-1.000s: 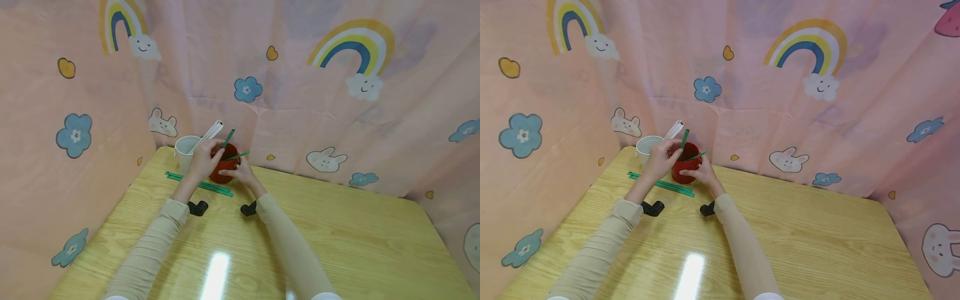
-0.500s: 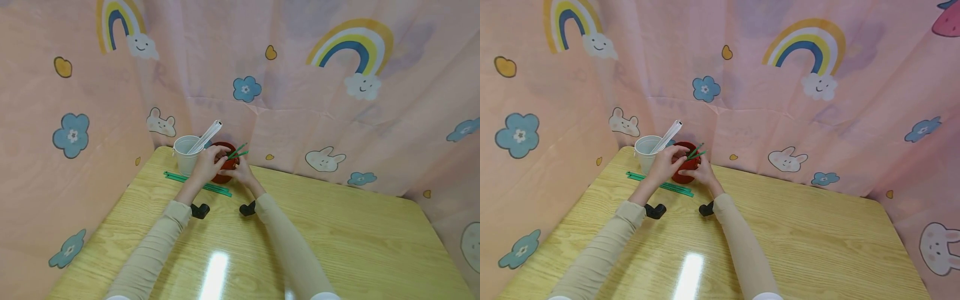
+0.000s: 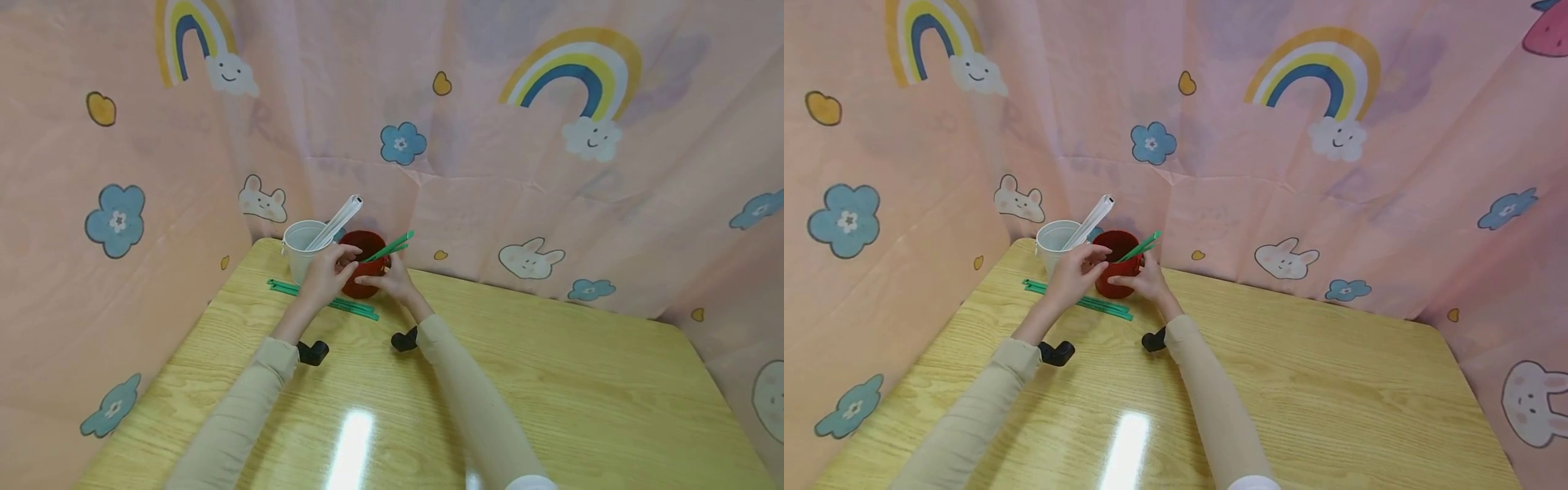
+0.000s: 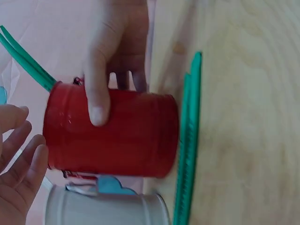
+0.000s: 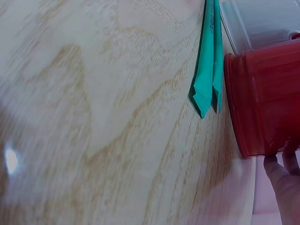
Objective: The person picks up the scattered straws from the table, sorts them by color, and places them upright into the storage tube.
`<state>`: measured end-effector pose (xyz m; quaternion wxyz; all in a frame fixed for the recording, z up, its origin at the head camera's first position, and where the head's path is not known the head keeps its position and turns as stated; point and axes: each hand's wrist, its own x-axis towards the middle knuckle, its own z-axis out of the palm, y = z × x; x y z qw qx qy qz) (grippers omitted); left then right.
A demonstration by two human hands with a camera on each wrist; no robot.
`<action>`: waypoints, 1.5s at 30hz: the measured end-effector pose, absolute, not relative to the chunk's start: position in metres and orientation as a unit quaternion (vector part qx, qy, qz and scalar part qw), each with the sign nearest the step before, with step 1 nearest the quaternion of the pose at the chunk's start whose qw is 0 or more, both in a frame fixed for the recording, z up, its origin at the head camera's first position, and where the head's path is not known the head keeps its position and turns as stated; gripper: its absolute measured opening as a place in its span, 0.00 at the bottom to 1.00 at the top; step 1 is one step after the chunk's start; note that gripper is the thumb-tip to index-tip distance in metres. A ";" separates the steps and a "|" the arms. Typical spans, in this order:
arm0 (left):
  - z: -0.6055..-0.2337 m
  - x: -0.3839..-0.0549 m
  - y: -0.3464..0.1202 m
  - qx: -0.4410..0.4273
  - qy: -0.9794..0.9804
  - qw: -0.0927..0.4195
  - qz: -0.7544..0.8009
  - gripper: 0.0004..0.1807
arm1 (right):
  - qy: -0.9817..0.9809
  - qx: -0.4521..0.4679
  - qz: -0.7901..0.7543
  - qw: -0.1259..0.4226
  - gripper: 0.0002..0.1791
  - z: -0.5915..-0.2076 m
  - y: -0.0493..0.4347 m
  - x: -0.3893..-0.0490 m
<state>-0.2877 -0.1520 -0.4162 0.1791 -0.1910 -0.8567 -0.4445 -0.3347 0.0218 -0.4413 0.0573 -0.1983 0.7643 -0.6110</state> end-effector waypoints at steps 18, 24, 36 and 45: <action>-0.450 -0.284 -0.197 -0.172 -0.902 0.073 -0.389 0.16 | 0.744 -0.214 -0.631 0.053 0.39 -0.444 0.022 -0.339; -0.458 -0.284 -0.201 -0.188 -0.917 0.039 -0.349 0.18 | 0.749 -0.210 -0.626 0.048 0.38 -0.444 0.021 -0.338; -0.470 -0.282 -0.208 -0.208 -0.925 0.007 -0.318 0.16 | 0.752 -0.212 -0.623 0.047 0.39 -0.441 0.021 -0.334; -0.468 -0.279 -0.211 -0.206 -0.941 -0.002 -0.267 0.14 | 0.751 -0.215 -0.623 0.029 0.39 -0.458 0.021 -0.347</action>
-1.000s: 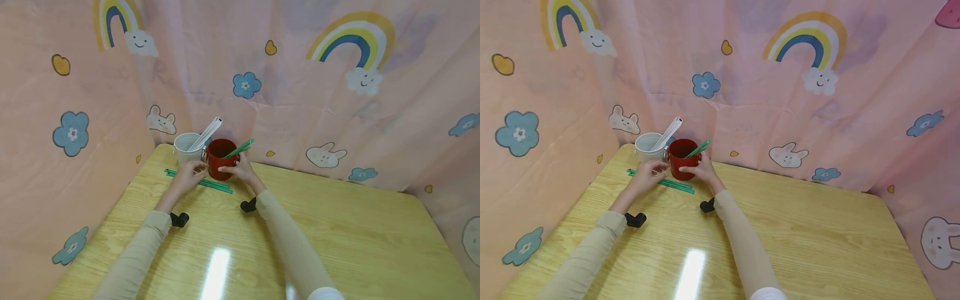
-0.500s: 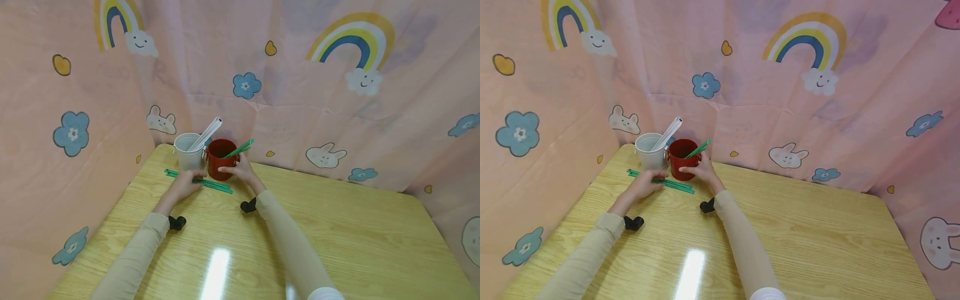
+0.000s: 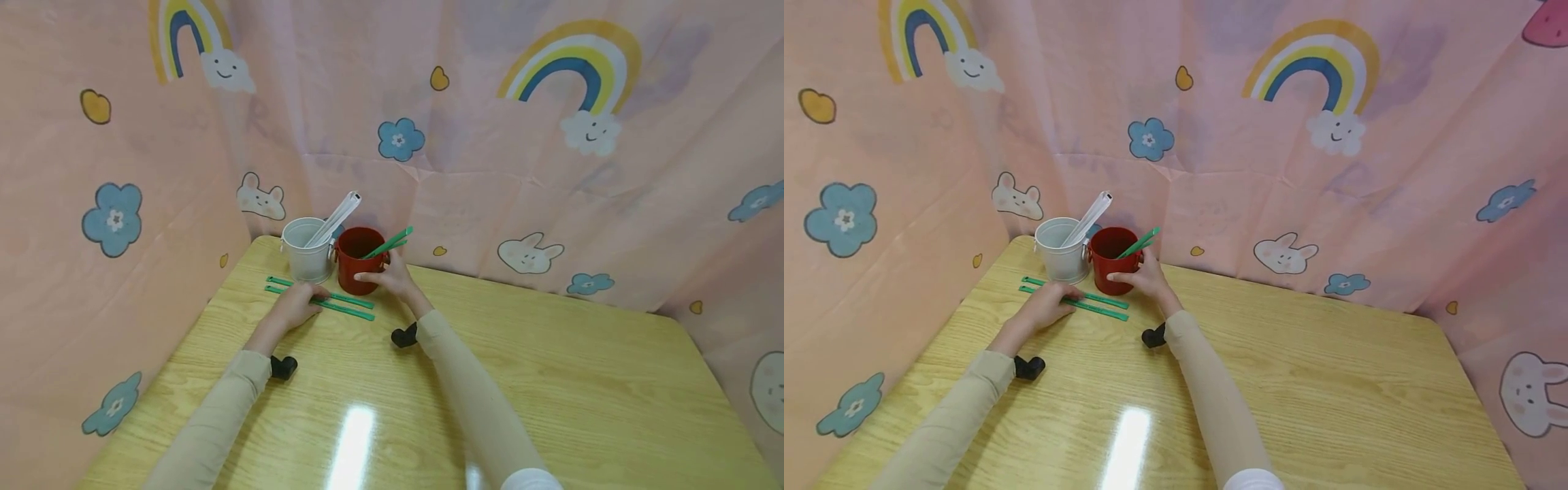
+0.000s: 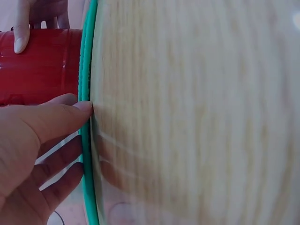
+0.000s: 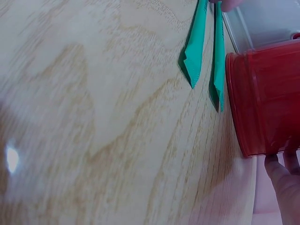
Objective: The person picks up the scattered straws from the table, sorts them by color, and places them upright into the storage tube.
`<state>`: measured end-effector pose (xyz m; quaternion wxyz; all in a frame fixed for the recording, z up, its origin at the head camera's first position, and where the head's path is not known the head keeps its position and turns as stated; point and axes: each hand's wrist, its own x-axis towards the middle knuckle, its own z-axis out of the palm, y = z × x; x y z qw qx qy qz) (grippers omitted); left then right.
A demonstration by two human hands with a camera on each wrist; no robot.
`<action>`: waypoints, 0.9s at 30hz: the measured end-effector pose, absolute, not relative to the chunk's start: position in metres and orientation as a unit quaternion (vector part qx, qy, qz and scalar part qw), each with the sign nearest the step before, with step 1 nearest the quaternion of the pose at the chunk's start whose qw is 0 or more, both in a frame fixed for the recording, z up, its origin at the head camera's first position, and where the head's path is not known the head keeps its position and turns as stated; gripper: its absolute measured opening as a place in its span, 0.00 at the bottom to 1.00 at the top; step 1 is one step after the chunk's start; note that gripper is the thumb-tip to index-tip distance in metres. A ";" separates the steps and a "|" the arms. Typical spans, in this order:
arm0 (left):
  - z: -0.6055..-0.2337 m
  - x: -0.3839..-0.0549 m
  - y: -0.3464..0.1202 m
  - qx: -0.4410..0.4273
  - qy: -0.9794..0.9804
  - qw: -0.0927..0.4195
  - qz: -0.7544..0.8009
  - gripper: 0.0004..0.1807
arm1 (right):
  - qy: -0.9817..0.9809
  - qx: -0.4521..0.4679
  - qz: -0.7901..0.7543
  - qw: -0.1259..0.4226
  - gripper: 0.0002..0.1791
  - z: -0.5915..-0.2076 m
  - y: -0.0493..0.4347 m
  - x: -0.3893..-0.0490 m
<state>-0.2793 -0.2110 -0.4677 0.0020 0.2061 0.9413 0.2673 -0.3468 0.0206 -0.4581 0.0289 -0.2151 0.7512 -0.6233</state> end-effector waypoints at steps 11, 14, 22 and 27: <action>-0.462 -0.279 -0.211 0.203 0.958 -0.006 0.202 0.11 | 0.765 -0.210 -0.609 0.015 0.40 -0.467 0.015 -0.361; -0.462 -0.278 -0.210 0.214 0.959 -0.017 0.187 0.10 | 0.762 -0.208 -0.613 0.020 0.40 -0.460 0.015 -0.356; -0.465 -0.273 -0.211 0.219 0.962 -0.023 0.161 0.09 | 0.755 -0.216 -0.618 0.048 0.39 -0.441 0.019 -0.339; -0.463 -0.268 -0.214 0.212 0.964 -0.033 0.154 0.10 | 0.753 -0.209 -0.622 0.046 0.39 -0.441 0.021 -0.335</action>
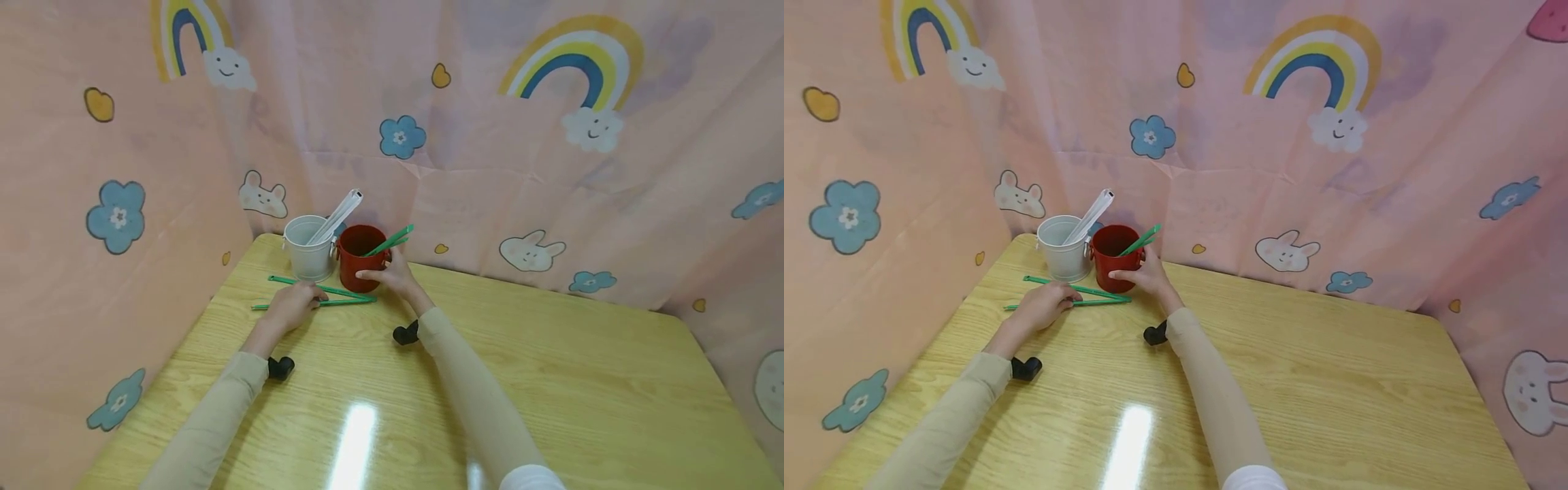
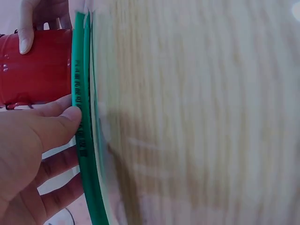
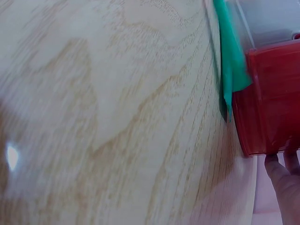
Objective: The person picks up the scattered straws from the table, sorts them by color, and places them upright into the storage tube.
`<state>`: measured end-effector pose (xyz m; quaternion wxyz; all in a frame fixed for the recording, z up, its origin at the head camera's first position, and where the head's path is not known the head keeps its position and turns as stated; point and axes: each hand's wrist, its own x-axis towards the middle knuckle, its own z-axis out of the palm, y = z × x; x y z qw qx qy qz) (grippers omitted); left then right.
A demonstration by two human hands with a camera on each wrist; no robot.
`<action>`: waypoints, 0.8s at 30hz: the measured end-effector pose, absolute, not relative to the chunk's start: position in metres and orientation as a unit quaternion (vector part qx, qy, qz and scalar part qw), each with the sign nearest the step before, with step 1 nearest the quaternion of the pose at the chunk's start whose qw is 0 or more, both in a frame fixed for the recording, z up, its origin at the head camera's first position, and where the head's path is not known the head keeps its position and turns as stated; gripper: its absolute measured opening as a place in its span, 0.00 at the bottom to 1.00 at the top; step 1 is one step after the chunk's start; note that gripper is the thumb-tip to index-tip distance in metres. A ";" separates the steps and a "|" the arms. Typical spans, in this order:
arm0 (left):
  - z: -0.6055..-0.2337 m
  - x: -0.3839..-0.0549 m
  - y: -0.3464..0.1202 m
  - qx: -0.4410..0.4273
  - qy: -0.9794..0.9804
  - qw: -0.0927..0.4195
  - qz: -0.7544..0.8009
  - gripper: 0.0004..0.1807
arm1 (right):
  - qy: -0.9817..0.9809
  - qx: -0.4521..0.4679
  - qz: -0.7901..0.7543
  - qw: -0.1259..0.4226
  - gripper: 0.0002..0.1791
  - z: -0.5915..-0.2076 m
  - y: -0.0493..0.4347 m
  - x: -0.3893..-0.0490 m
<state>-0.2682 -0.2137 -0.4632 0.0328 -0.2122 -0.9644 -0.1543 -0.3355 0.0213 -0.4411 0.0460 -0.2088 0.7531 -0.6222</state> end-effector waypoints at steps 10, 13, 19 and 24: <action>-0.454 -0.260 -0.224 -0.200 -0.964 0.077 -0.158 0.10 | 0.754 -0.215 -0.619 0.048 0.39 -0.444 0.023 -0.339; -0.451 -0.258 -0.227 -0.192 -0.963 0.086 -0.167 0.10 | 0.750 -0.208 -0.627 0.047 0.38 -0.449 0.022 -0.342; -0.445 -0.255 -0.233 -0.183 -0.959 0.096 -0.195 0.11 | 0.763 -0.205 -0.613 0.024 0.37 -0.468 0.021 -0.354; -0.440 -0.254 -0.235 -0.182 -0.956 0.108 -0.204 0.09 | 0.771 -0.202 -0.603 0.019 0.37 -0.472 0.021 -0.356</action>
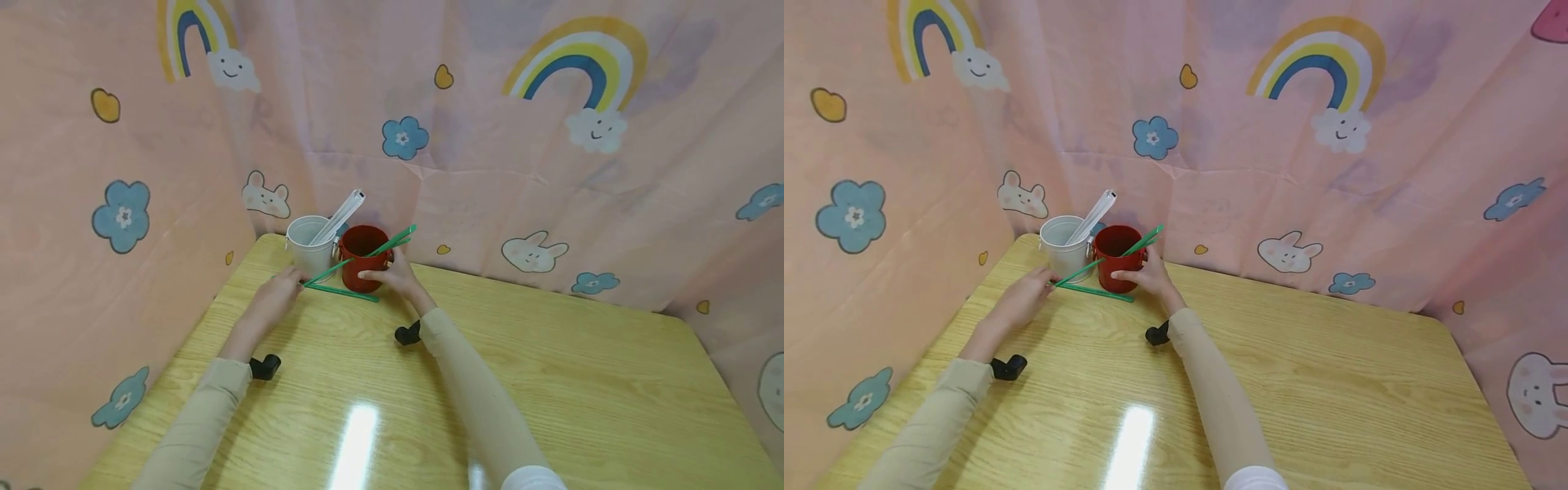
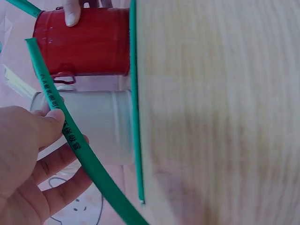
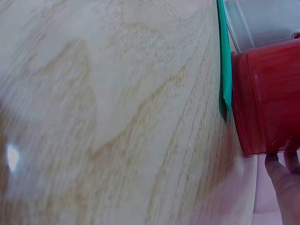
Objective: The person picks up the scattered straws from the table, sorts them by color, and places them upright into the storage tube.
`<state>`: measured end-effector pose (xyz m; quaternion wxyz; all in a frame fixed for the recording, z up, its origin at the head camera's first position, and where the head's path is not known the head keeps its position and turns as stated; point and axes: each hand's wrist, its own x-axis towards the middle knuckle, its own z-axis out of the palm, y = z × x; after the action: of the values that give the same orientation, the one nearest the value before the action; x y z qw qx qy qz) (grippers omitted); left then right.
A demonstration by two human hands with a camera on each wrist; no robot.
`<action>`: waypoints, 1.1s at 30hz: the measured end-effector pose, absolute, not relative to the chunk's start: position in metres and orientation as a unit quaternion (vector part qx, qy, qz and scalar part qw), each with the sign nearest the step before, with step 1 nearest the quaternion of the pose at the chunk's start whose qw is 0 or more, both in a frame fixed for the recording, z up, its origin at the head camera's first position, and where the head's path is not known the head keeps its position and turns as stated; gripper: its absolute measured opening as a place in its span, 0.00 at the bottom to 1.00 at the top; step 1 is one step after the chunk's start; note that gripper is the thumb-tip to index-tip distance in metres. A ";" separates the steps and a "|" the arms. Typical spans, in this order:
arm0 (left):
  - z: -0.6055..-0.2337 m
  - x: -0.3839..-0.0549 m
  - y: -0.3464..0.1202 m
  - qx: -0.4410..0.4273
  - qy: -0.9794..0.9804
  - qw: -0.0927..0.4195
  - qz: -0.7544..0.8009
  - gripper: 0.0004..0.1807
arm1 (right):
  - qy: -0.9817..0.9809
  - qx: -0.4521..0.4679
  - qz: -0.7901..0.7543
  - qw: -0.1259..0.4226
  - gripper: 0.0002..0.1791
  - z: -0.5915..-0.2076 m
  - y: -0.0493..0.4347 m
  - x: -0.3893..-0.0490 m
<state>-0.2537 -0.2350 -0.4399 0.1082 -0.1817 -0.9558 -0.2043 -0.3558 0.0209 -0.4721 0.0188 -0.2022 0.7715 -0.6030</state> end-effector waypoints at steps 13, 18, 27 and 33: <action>-0.407 -0.255 -0.220 -0.176 -0.920 0.173 -0.303 0.11 | 0.755 -0.211 -0.618 0.049 0.39 -0.444 0.023 -0.338; -0.394 -0.255 -0.212 -0.159 -0.906 0.196 -0.341 0.13 | 0.753 -0.214 -0.620 0.053 0.38 -0.444 0.022 -0.338; -0.370 -0.257 -0.195 -0.147 -0.876 0.216 -0.405 0.14 | 0.757 -0.213 -0.617 0.044 0.39 -0.456 0.023 -0.348; -0.359 -0.262 -0.188 -0.155 -0.863 0.236 -0.418 0.16 | 0.763 -0.205 -0.612 0.029 0.39 -0.472 0.021 -0.359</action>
<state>-0.2617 -0.1879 -0.3590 0.2364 -0.1548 -0.8633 -0.4181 -0.3593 0.0212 -0.4725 0.0290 -0.2048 0.7633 -0.6120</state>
